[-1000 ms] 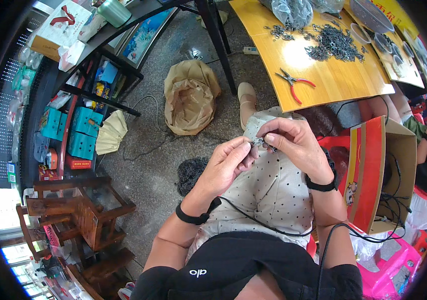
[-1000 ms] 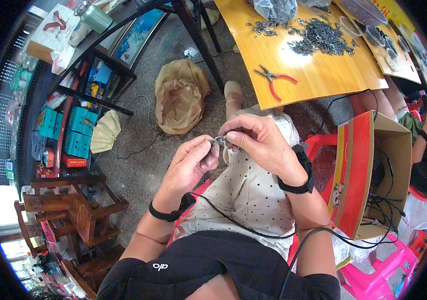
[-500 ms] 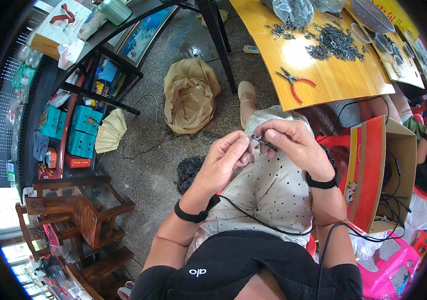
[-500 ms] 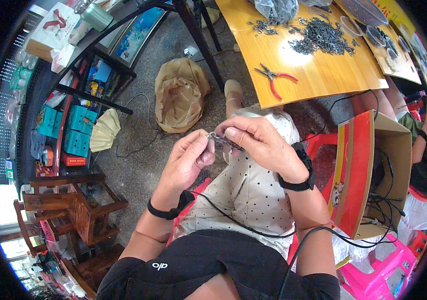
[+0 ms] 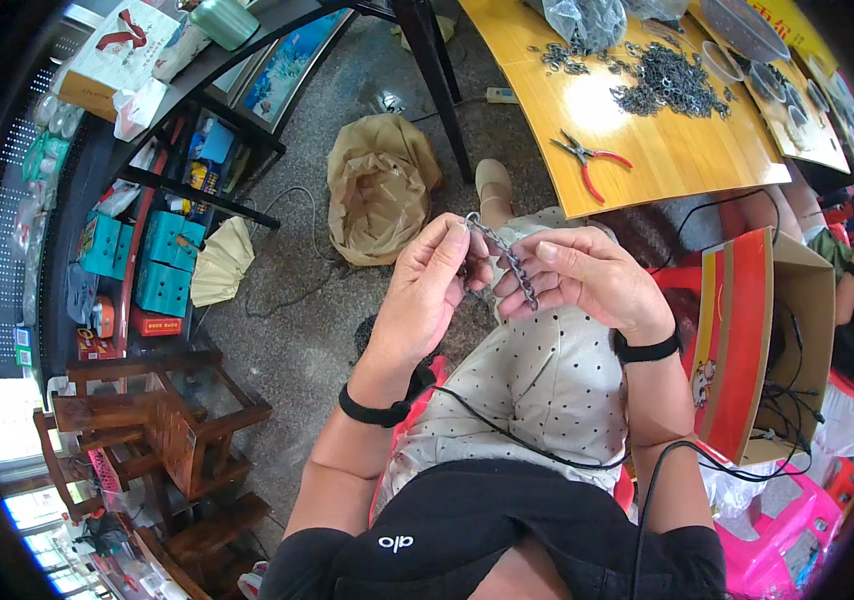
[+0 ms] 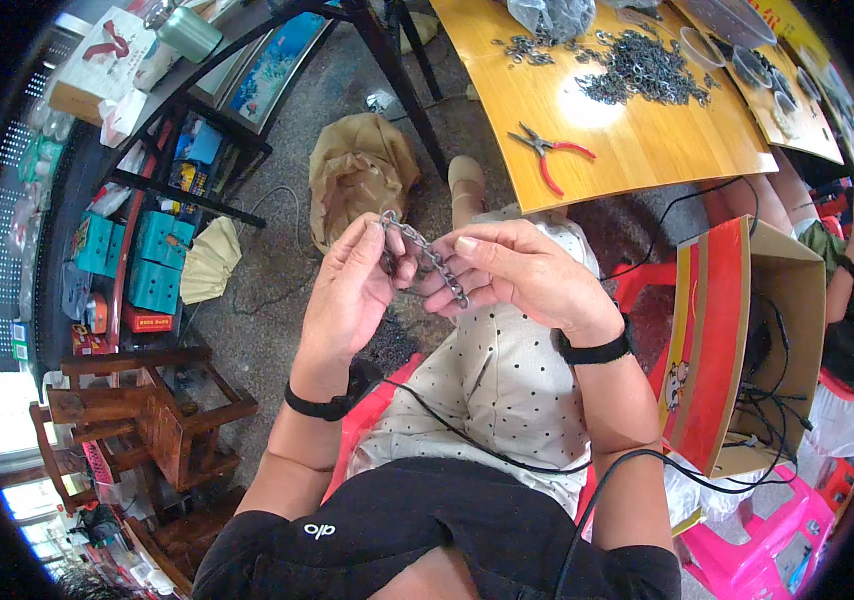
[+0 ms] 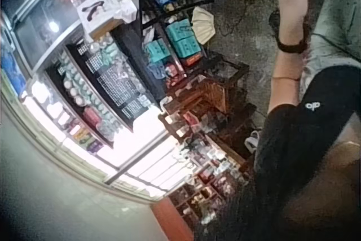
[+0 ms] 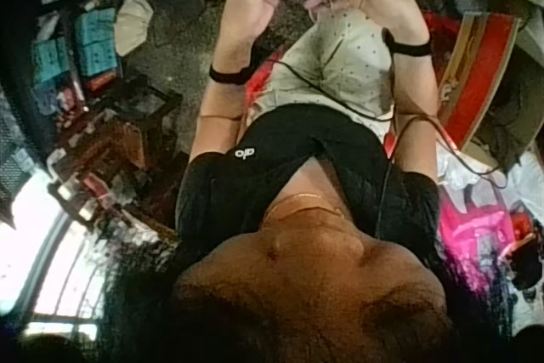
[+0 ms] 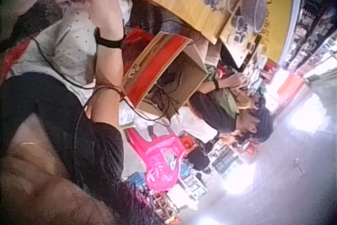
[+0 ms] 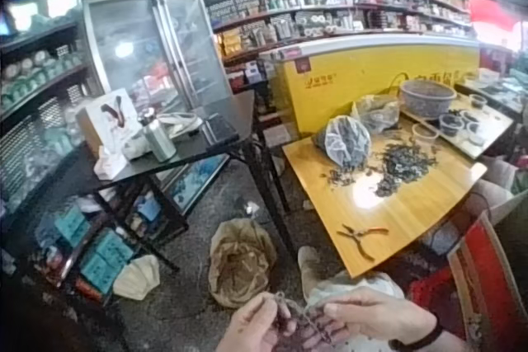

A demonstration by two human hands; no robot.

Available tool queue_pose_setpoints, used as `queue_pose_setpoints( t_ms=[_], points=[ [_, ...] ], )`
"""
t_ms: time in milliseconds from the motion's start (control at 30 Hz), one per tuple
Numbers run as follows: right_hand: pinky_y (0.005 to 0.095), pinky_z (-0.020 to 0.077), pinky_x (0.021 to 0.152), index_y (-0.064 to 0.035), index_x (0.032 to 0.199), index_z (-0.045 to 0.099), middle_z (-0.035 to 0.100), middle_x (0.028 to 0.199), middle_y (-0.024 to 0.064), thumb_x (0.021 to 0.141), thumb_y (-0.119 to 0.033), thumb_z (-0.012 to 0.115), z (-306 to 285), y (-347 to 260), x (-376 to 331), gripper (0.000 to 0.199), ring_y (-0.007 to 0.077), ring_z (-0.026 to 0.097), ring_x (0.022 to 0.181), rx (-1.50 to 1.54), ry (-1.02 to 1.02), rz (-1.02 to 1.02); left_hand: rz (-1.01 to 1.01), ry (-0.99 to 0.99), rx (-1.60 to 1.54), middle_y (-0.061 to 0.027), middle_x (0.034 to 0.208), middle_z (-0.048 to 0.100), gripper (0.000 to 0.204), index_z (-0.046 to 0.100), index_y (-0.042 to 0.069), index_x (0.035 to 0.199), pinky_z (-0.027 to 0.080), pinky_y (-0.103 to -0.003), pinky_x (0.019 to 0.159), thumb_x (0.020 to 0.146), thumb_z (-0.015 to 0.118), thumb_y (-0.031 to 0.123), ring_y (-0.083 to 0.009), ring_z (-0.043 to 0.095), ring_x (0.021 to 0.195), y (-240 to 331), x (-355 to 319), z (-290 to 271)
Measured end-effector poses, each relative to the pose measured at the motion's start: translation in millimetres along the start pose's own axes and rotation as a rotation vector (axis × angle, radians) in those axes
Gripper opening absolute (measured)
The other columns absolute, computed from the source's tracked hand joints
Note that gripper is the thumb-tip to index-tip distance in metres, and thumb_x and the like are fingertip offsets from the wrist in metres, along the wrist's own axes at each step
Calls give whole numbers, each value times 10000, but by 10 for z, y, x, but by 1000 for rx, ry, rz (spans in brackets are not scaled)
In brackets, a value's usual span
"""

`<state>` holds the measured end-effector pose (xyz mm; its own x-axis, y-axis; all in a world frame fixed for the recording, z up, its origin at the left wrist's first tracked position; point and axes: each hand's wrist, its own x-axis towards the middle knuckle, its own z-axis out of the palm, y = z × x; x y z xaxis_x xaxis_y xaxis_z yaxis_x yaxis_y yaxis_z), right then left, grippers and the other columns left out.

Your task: Manually assembling or repairing a metal net by connecting small chain links using pliers.

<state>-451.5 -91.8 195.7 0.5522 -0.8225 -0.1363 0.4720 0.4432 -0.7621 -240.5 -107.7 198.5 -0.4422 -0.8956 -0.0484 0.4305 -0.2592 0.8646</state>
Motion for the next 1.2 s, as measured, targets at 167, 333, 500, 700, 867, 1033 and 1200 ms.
queue_pose_setpoints(
  t_ms=[167,333,500,700,867,1033,1200],
  points=[
    [407,552,873,71,1210,535,655,1068,219,988,-139,480,-48,8,2,311,333,668,982,35,-44,-4,-13,14,-23,-38,916,560,260,535,56,912,412,-252,701,1030,441,267,-102,513,778,15,42,-18],
    [395,548,888,71,1216,530,654,1074,214,933,-20,502,-50,27,7,298,319,665,997,-4,-44,2,1,20,-38,-62,941,580,252,534,54,907,439,-252,719,1027,441,255,-122,510,783,15,50,-46],
    [379,546,893,68,1211,532,657,1071,207,907,28,508,-23,23,20,308,304,666,998,-69,-36,-29,-5,26,-29,-59,948,587,257,539,55,914,437,-247,717,1027,444,265,-104,512,783,24,44,-45],
    [372,555,871,77,1203,548,664,1042,211,888,45,509,-10,41,24,319,292,678,966,-80,5,-38,-5,23,-35,-62,947,584,254,537,55,907,442,-253,724,1027,444,259,-124,514,774,33,45,-36],
    [363,550,874,72,1196,541,667,1043,207,908,35,509,-16,22,24,292,304,675,984,-123,12,-29,4,8,-35,-60,949,586,253,536,60,906,435,-253,716,1027,445,263,-121,517,778,30,52,-61],
    [362,550,869,70,1189,547,667,1047,209,913,28,508,-40,41,24,282,304,674,986,-126,-6,-47,3,12,-18,-38,935,566,265,536,58,900,422,-245,709,1032,438,266,-93,504,776,59,44,-25],
    [352,559,843,55,1182,578,677,1017,199,870,65,505,-34,61,31,321,262,690,921,-112,0,-74,6,-2,-9,-34,935,564,256,539,60,901,417,-248,715,1029,445,261,-95,505,777,53,50,-38]
  ],
)
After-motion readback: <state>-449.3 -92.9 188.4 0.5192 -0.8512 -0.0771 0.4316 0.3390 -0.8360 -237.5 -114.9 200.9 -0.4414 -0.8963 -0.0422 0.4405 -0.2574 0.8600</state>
